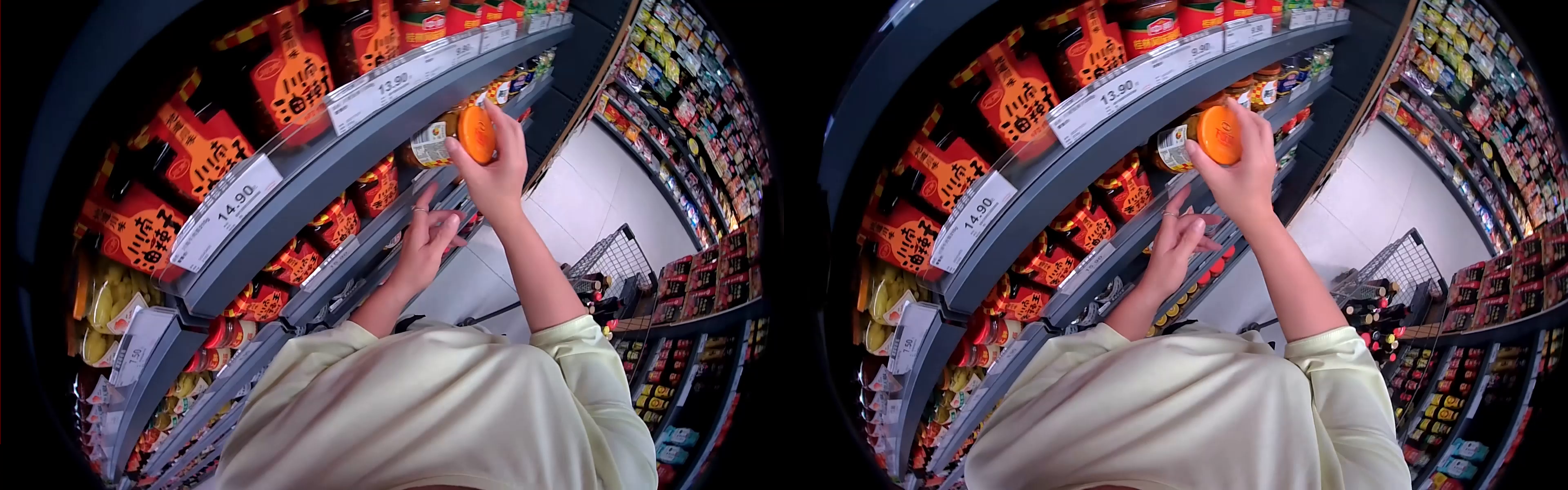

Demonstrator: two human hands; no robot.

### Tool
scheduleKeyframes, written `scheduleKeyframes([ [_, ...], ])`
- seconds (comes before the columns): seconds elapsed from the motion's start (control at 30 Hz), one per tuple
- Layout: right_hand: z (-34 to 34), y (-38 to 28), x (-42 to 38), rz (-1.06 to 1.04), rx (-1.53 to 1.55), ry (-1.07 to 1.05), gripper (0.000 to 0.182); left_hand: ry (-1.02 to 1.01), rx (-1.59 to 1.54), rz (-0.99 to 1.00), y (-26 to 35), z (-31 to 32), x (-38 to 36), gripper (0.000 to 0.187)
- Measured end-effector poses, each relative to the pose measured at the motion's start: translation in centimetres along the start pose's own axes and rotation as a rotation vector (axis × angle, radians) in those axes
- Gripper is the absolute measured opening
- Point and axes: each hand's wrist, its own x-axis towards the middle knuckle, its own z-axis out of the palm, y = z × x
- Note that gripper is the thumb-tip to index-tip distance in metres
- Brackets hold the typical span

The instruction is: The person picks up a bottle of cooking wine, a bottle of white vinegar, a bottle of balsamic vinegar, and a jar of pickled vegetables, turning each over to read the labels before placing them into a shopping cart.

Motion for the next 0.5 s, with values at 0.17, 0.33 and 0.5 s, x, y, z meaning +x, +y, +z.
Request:
scheduleKeyframes([
  [0.17, -6.0, -1.5, -1.9, 0.375, 0.483, 0.094, 0.065, -0.133, -0.281, -0.106, 0.6, 1.1, 0.0, 0.074],
  [0.33, -14.0, -1.5, -5.6, 0.632, 0.62, 0.086, 0.068, -0.51, -0.694, -0.316, 0.5, 2.2, 0.3, 0.084],
  [0.5, -19.5, -1.1, -9.2, 0.652, 0.608, 0.038, 0.071, -0.641, -0.474, -0.466, -1.1, 6.5, -0.9, 0.084],
])
